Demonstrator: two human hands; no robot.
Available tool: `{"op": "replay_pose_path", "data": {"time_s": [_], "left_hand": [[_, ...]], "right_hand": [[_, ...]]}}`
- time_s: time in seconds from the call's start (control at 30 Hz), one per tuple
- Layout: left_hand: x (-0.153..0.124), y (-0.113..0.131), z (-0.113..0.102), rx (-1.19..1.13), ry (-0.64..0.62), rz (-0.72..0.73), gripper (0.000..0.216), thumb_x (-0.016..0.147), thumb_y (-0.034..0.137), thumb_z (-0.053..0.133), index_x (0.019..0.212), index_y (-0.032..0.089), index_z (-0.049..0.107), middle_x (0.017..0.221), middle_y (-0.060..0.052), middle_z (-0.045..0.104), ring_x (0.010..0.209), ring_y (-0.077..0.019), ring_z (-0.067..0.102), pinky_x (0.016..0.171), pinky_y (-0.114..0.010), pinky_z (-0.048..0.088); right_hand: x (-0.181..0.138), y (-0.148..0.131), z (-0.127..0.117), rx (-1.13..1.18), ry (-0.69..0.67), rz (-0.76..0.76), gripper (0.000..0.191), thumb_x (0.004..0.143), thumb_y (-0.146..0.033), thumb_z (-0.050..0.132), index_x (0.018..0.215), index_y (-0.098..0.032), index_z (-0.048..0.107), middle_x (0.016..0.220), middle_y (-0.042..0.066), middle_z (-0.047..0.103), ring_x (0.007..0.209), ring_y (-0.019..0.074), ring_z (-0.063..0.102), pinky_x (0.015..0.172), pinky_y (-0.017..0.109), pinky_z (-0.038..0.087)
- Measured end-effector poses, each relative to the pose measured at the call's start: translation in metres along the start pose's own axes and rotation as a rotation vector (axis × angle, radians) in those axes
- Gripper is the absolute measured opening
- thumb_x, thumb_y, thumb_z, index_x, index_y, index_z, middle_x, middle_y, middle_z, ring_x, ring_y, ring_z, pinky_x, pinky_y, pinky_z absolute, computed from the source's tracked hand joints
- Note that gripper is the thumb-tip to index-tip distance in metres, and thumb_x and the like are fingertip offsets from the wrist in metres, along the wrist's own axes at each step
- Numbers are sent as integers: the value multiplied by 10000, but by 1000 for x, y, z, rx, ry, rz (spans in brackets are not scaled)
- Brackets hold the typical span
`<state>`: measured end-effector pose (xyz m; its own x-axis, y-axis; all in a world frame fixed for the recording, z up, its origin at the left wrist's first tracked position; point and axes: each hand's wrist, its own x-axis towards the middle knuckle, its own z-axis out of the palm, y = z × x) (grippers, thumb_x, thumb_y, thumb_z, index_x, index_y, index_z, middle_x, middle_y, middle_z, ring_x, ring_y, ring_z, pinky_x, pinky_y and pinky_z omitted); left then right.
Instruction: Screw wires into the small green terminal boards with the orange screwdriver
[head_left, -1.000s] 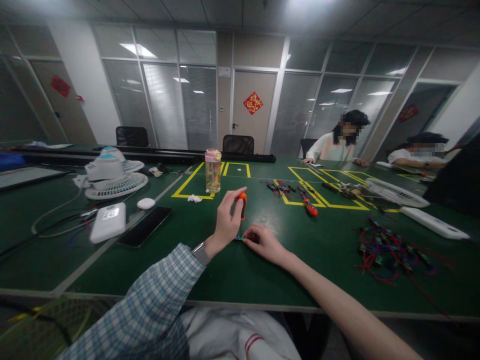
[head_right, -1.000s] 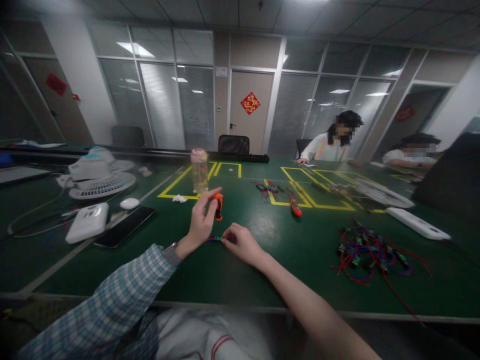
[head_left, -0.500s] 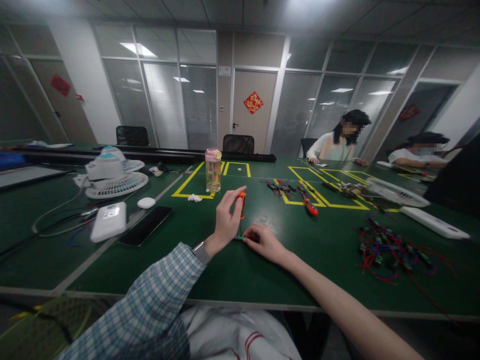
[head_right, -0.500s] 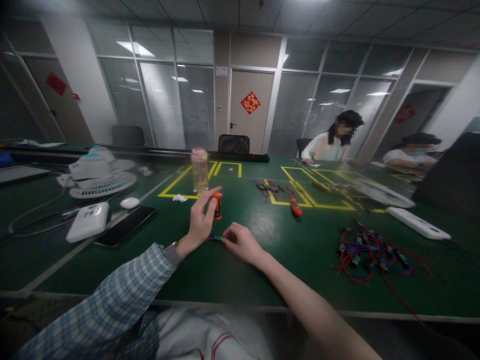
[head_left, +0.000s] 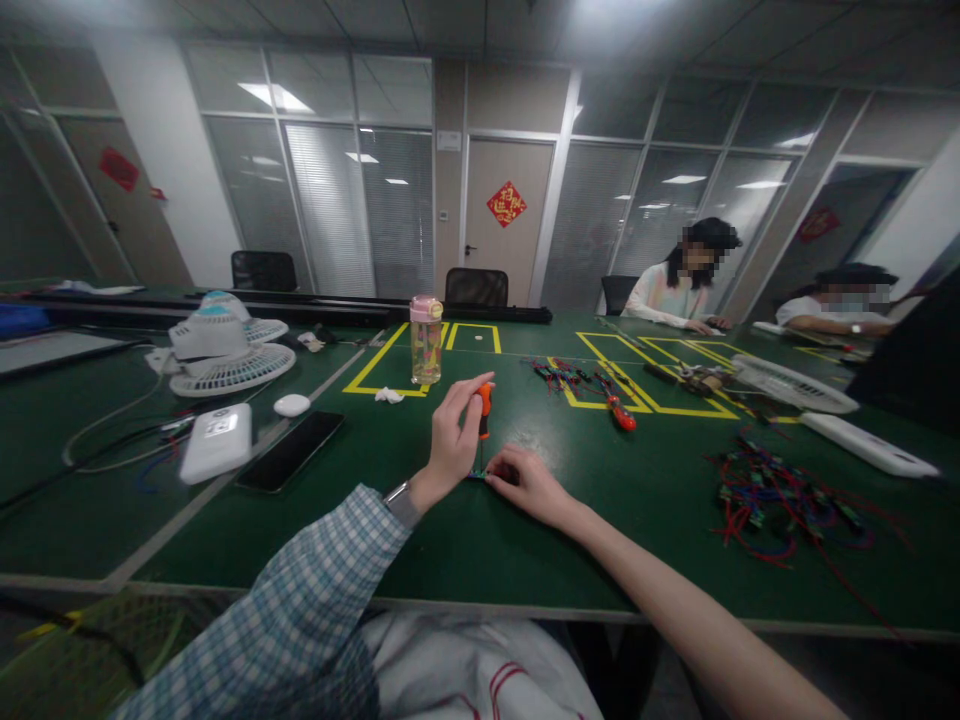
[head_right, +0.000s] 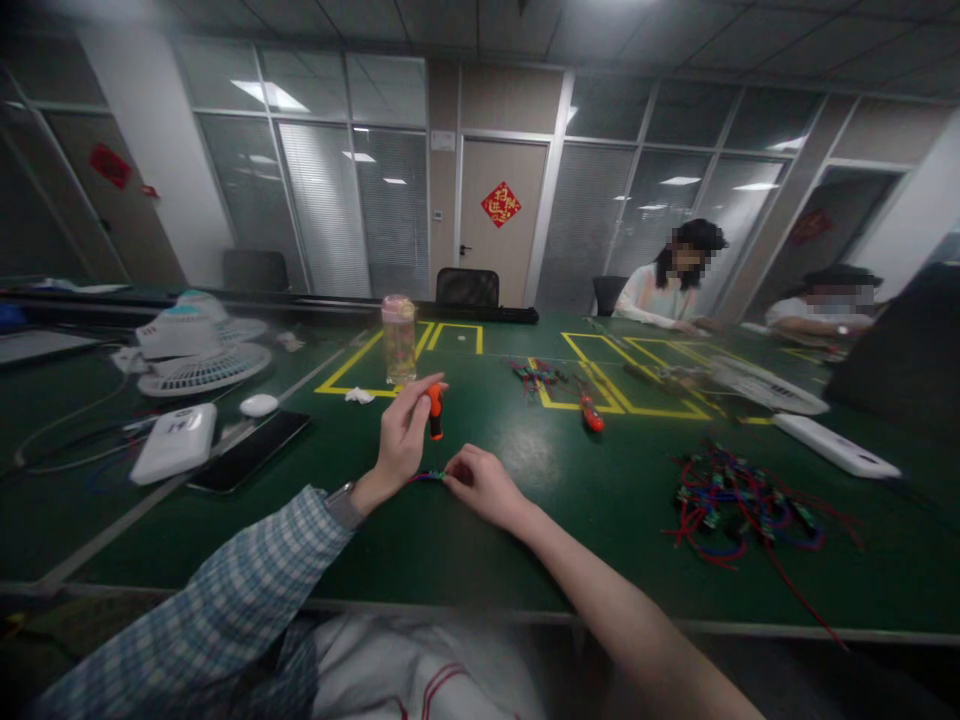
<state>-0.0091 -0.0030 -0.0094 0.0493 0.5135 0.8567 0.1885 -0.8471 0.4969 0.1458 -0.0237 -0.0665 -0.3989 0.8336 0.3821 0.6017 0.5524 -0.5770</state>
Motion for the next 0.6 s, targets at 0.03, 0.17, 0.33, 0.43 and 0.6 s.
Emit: {"op": "replay_pose_path", "data": {"time_s": [0.03,0.17,0.33,0.43,0.6], "left_hand": [[0,0,0,9,5,2,267,953,226,416,1149,196,595,1039,-59,642,954,-162,594,861,-299,462],[0,1,0,87,59,53,202,877,241,578,1068,204,635,946,-38,590,880,-152,568,810,-284,467],[-1,-1,0,59,33,50,218,922,230,496,1098,214,625,1015,-50,590,960,-160,566,857,-299,464],[-1,-2,0,-3,0,30,277,961,193,388,1131,204,606,1087,-63,625,1019,-162,575,901,-311,451],[0,0,0,86,68,44,202,903,232,530,1073,208,636,960,-44,593,906,-161,565,825,-299,466]], "right_hand": [[0,0,0,3,1,-1,35,791,-123,612,806,-147,632,736,1,540,637,121,516,592,231,405],[0,3,2,12,7,-11,35,793,-133,608,809,-157,627,740,0,546,635,122,517,588,232,407],[0,4,2,8,9,-12,34,793,-133,612,812,-154,630,743,2,545,641,123,518,593,234,407],[-1,4,2,7,10,-18,33,796,-135,612,813,-154,633,745,2,544,648,124,521,594,234,406],[0,4,2,6,15,-18,36,794,-129,613,812,-155,630,742,-1,544,639,119,513,594,232,407]]}}
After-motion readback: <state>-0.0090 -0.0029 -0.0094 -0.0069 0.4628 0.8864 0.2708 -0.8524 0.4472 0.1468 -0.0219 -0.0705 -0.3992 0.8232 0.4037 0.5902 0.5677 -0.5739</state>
